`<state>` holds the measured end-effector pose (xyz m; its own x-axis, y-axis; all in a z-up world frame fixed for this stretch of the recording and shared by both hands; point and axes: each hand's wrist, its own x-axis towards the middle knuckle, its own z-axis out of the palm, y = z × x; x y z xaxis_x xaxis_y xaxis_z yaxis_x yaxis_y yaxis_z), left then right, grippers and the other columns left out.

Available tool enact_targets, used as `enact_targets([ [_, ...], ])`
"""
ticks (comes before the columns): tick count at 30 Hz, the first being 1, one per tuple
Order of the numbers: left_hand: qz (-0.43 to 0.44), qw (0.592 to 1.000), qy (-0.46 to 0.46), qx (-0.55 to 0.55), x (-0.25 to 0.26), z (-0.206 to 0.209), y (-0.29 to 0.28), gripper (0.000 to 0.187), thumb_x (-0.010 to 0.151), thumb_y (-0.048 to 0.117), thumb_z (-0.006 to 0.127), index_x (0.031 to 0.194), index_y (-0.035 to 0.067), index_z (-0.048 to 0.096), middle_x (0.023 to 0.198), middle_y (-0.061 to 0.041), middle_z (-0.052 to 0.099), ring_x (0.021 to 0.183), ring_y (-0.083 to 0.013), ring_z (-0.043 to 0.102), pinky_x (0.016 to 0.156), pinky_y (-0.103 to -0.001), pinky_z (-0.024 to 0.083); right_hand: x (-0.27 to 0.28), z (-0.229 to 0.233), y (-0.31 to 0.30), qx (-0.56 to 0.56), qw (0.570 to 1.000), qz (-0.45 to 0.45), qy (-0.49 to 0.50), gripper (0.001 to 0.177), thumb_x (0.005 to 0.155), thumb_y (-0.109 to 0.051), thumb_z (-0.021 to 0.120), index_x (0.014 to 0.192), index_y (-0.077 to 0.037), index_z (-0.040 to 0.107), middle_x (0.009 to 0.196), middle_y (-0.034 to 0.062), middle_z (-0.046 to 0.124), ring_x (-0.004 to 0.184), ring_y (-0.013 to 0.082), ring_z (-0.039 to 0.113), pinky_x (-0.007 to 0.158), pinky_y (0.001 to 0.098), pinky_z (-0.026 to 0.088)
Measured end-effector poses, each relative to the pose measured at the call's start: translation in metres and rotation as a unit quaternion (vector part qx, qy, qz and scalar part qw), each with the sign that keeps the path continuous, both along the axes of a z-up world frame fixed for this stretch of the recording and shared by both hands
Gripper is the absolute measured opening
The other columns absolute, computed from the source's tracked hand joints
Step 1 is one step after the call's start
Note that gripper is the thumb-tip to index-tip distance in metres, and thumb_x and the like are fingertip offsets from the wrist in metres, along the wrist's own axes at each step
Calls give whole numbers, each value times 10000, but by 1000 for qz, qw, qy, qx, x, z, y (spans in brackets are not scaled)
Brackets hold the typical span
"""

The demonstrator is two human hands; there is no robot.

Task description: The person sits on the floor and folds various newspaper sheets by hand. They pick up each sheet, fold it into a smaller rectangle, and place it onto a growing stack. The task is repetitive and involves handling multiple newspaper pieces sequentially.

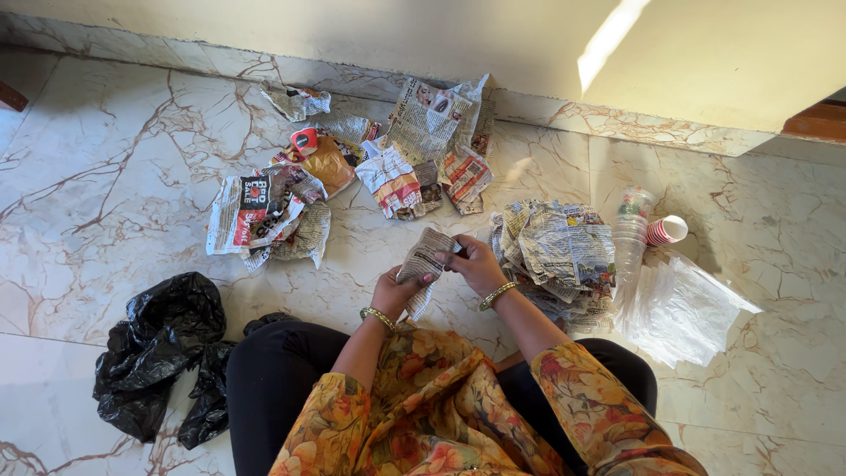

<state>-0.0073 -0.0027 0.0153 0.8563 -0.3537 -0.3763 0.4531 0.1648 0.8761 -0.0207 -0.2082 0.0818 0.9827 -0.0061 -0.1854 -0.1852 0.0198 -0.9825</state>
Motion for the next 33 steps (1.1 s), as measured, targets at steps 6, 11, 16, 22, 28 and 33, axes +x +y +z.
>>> enact_targets([
  [6, 112, 994, 6, -18, 6, -2, 5, 281, 835, 153, 858, 1011, -5, 707, 883, -47, 754, 696, -78, 636, 625, -234, 513, 2, 8, -5, -61, 996, -64, 20, 303, 844, -280, 849, 881, -49, 657, 724, -32, 624, 636, 42, 531, 597, 215, 469],
  [11, 202, 976, -50, -69, 15, -31, 9, 191, 947, 196, 752, 1012, 23, 704, 861, 6, 724, 696, -38, 585, 624, -207, 473, 2, 14, -1, -122, 989, -51, 58, 329, 874, -324, 813, 794, -49, 650, 690, 4, 667, 606, 58, 583, 590, 230, 508],
  [16, 237, 959, -81, -131, 17, -32, 6, 182, 999, 205, 691, 1025, 26, 676, 871, 54, 698, 715, -1, 545, 643, -195, 463, 1, 20, 2, -168, 984, -61, 26, 254, 902, -300, 776, 897, -57, 706, 727, -2, 698, 608, 56, 605, 591, 238, 508],
  [22, 188, 978, -65, -68, 7, 8, 7, 301, 869, 184, 815, 1061, 27, 645, 839, 31, 690, 619, -30, 520, 508, -205, 405, 3, 39, -6, -157, 985, -74, -20, 176, 915, -196, 747, 1020, -58, 719, 823, 1, 740, 651, 47, 612, 607, 244, 532],
  [28, 101, 988, -108, 38, -6, 43, 2, 501, 821, 197, 850, 1246, 38, 638, 721, 23, 601, 596, -38, 487, 517, -198, 417, 1, 83, -78, -181, 978, -84, -58, 128, 923, -155, 696, 1031, -108, 744, 905, 8, 764, 739, 65, 677, 655, 252, 604],
  [33, 67, 990, -118, 50, -16, 55, -4, 498, 824, 158, 845, 1256, 23, 639, 740, 25, 603, 622, -43, 507, 546, -201, 438, -43, 112, -179, -152, 974, -164, -41, 125, 940, -141, 751, 1022, -50, 724, 894, 28, 731, 765, 82, 663, 691, 242, 572],
])
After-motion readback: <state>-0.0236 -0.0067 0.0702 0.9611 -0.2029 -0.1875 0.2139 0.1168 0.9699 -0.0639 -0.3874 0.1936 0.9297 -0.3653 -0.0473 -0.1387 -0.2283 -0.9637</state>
